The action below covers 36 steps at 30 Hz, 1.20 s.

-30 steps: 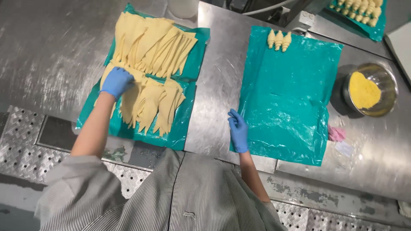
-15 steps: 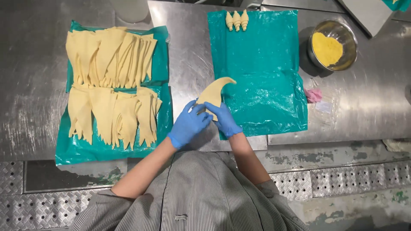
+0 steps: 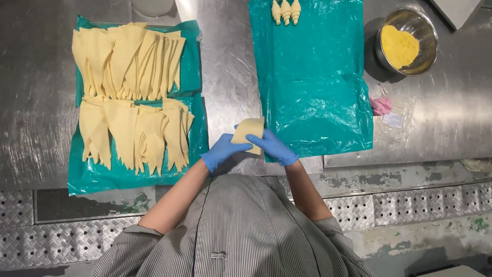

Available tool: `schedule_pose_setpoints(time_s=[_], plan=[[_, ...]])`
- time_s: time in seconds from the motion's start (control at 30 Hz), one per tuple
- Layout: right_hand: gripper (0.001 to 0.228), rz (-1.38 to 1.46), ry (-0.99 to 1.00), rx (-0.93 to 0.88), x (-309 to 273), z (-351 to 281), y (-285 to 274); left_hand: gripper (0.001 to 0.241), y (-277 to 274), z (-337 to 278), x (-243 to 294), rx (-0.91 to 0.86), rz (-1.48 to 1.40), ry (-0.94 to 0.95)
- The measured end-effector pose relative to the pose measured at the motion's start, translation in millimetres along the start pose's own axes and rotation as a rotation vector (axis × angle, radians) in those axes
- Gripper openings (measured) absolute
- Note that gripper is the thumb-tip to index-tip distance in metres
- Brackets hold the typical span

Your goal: Rolling pre-cut triangular dough pieces into croissant shapes on a stainless steel work surface.

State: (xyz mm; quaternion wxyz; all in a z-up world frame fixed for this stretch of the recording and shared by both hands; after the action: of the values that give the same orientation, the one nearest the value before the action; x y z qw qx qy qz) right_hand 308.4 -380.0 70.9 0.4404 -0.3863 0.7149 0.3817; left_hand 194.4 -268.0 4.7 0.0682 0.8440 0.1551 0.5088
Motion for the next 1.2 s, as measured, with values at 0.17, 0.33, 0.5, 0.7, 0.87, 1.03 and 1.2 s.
schedule_pose_setpoints(time_s=[0.17,0.33,0.5,0.7,0.87,1.03,1.2], plan=[[0.047,0.186,0.045,-0.087,-9.4,20.0,20.2,0.035,9.7,-0.4,-12.1,0.005,-0.183,0.026],[0.044,0.321,0.307,0.151,29.2,58.2,3.6,0.038,4.6,-5.6,-38.8,0.143,-0.222,-0.084],[0.041,0.367,0.311,0.162,32.7,102.2,-19.5,0.04,-4.0,-9.0,-67.2,0.159,-0.122,-0.249],[0.039,0.321,0.293,0.105,32.0,166.4,-59.0,0.04,-4.7,-4.9,-83.8,0.121,-0.149,-0.31],[0.041,0.286,0.338,0.037,19.9,210.2,-79.8,0.044,-8.4,6.4,-109.9,0.089,-0.1,-0.366],[0.047,0.196,0.359,-0.016,21.0,238.9,-86.9,0.048,-11.5,15.4,-123.0,0.09,-0.027,-0.422],[0.046,0.204,0.228,-0.062,34.0,253.7,-76.8,0.048,-14.4,21.0,-120.6,0.115,0.035,-0.43]])
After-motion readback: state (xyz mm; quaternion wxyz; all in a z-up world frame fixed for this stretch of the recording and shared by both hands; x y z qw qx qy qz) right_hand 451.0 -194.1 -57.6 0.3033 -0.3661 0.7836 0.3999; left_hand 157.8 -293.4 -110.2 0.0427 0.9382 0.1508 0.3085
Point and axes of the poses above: each hand's wrist, its own z-axis towards the middle knuckle, its own y-axis out of the palm, x = y × z, the point moved 5 cm from there along z, towards the middle knuckle, and after that the axes turned 9 degrees about z, right-handed, at the moved point
